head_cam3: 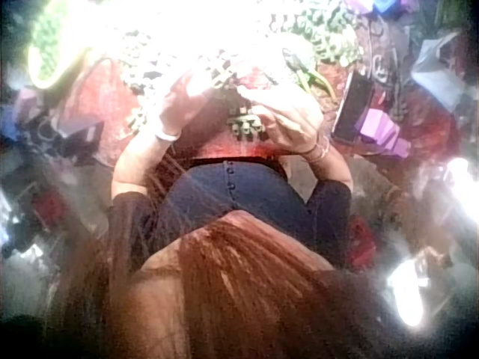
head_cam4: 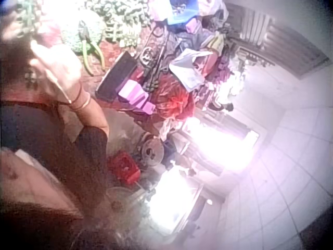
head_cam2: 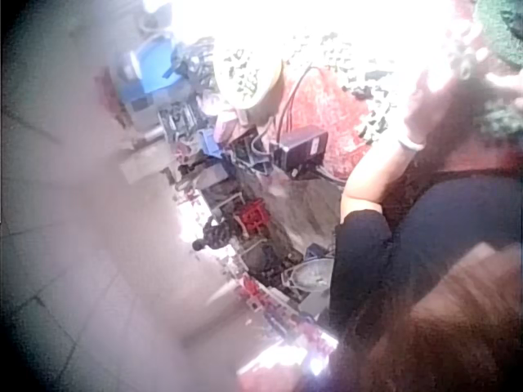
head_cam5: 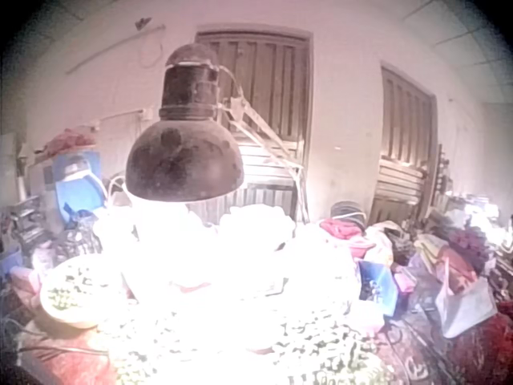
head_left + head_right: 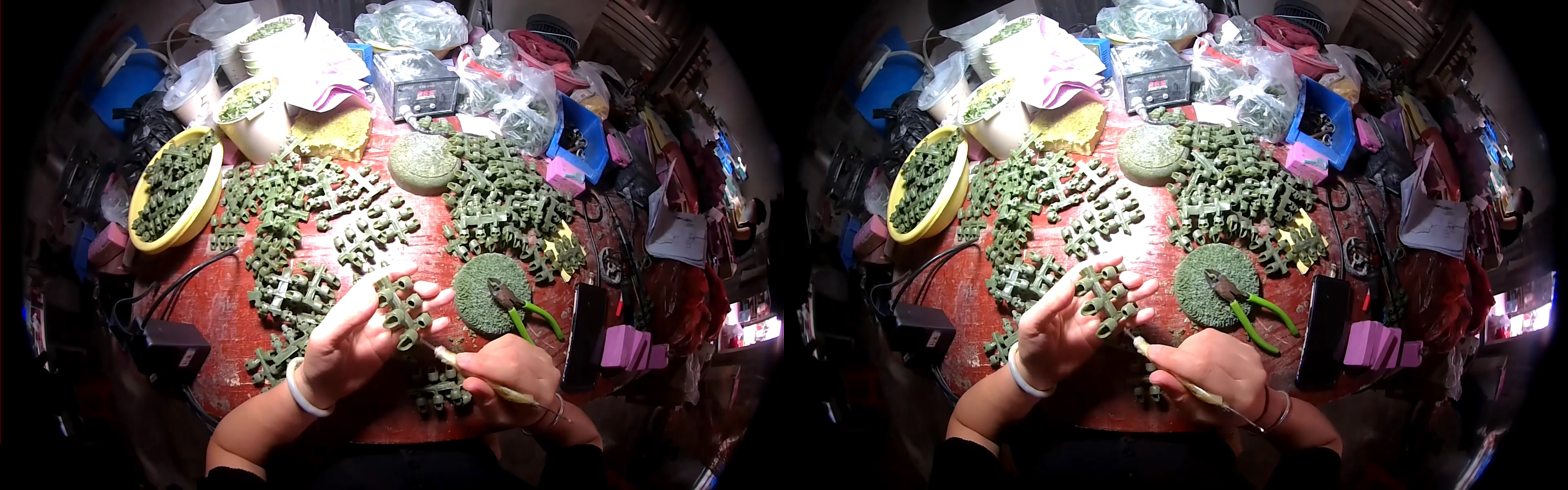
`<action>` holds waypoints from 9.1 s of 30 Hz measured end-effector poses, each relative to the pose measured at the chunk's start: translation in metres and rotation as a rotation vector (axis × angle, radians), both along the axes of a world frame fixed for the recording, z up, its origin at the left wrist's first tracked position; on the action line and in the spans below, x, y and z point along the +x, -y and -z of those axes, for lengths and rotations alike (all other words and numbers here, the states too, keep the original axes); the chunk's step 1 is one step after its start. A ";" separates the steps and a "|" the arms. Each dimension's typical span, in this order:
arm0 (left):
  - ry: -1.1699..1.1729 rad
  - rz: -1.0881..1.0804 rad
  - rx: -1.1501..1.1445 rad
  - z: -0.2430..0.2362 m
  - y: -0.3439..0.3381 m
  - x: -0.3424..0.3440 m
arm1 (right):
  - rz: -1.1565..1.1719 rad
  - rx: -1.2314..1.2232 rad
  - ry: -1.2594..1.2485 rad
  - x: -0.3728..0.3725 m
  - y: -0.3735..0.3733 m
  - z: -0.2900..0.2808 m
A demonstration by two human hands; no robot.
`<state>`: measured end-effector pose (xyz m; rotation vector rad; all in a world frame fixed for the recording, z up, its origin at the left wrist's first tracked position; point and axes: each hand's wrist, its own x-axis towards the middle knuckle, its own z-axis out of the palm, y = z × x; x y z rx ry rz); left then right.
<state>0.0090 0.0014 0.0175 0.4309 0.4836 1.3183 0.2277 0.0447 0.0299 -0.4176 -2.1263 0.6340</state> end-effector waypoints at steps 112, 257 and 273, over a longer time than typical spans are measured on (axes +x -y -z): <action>-1.187 -0.112 0.224 0.007 0.006 0.007 | -0.009 -0.557 0.062 0.006 0.004 -0.006; -0.698 0.430 -0.098 0.008 0.009 0.002 | 0.412 0.748 0.962 0.071 0.014 -0.070; -0.590 0.409 -0.160 0.009 0.009 0.002 | 0.377 0.867 1.009 0.064 0.017 -0.071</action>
